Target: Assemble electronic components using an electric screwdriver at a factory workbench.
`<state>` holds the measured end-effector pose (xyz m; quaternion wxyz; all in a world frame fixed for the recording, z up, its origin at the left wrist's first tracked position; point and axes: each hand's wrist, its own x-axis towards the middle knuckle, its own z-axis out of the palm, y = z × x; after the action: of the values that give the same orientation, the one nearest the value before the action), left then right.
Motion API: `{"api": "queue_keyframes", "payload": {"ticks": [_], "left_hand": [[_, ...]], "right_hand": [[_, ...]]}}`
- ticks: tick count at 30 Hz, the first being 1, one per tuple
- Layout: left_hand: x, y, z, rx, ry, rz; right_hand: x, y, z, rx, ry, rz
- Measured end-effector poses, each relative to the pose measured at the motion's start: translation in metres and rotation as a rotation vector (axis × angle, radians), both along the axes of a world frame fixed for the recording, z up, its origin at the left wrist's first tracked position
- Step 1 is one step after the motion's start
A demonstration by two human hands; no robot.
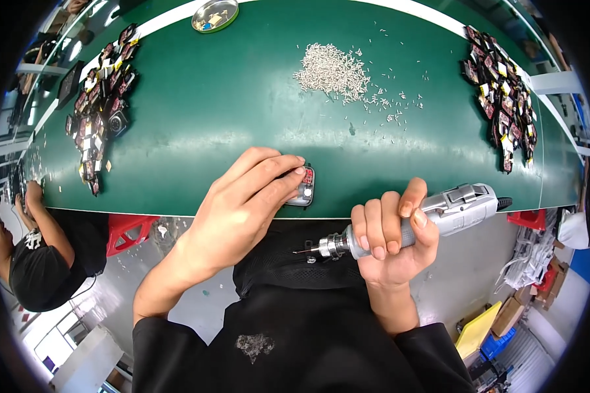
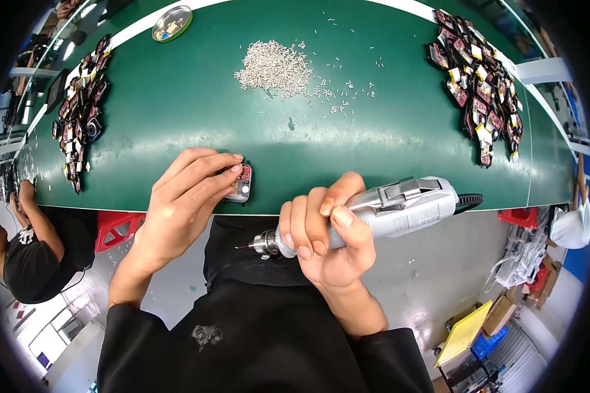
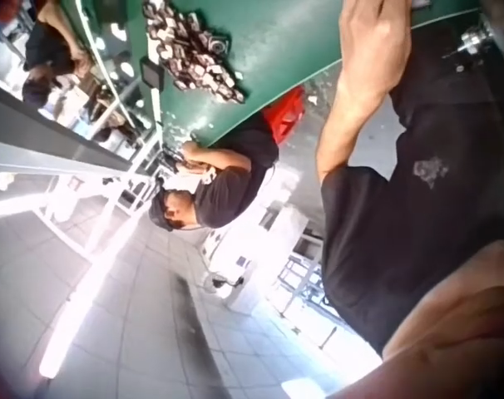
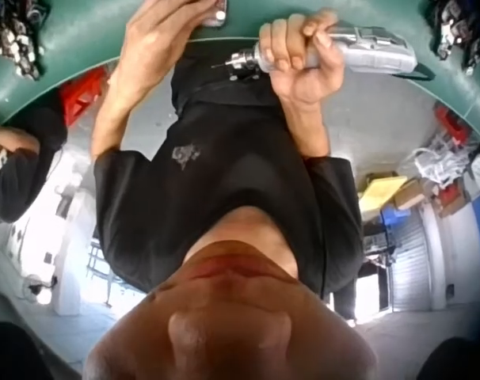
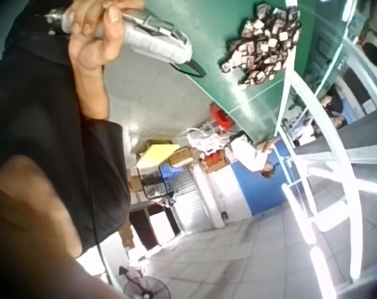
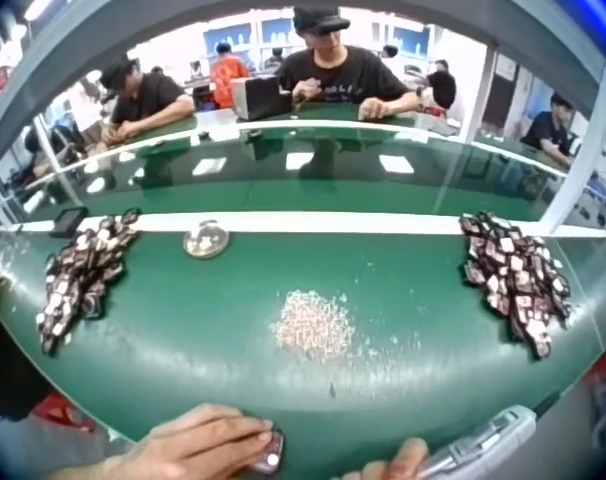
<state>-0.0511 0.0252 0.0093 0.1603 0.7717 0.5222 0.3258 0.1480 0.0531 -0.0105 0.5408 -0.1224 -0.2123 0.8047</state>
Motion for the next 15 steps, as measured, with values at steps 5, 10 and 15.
{"api": "queue_keyframes", "payload": {"ticks": [5,10,15], "left_hand": [[0.012,-0.004,0.001,0.084,0.200,0.071],[0.017,-0.004,0.004,0.074,0.237,0.054],[0.021,-0.007,-0.001,0.145,0.313,0.001]], "right_hand": [[-0.006,-0.018,0.000,-0.007,-0.023,0.060],[-0.017,-0.033,-0.001,-0.071,-0.060,0.067],[-0.027,-0.038,-0.004,-0.122,-0.130,0.011]]}}
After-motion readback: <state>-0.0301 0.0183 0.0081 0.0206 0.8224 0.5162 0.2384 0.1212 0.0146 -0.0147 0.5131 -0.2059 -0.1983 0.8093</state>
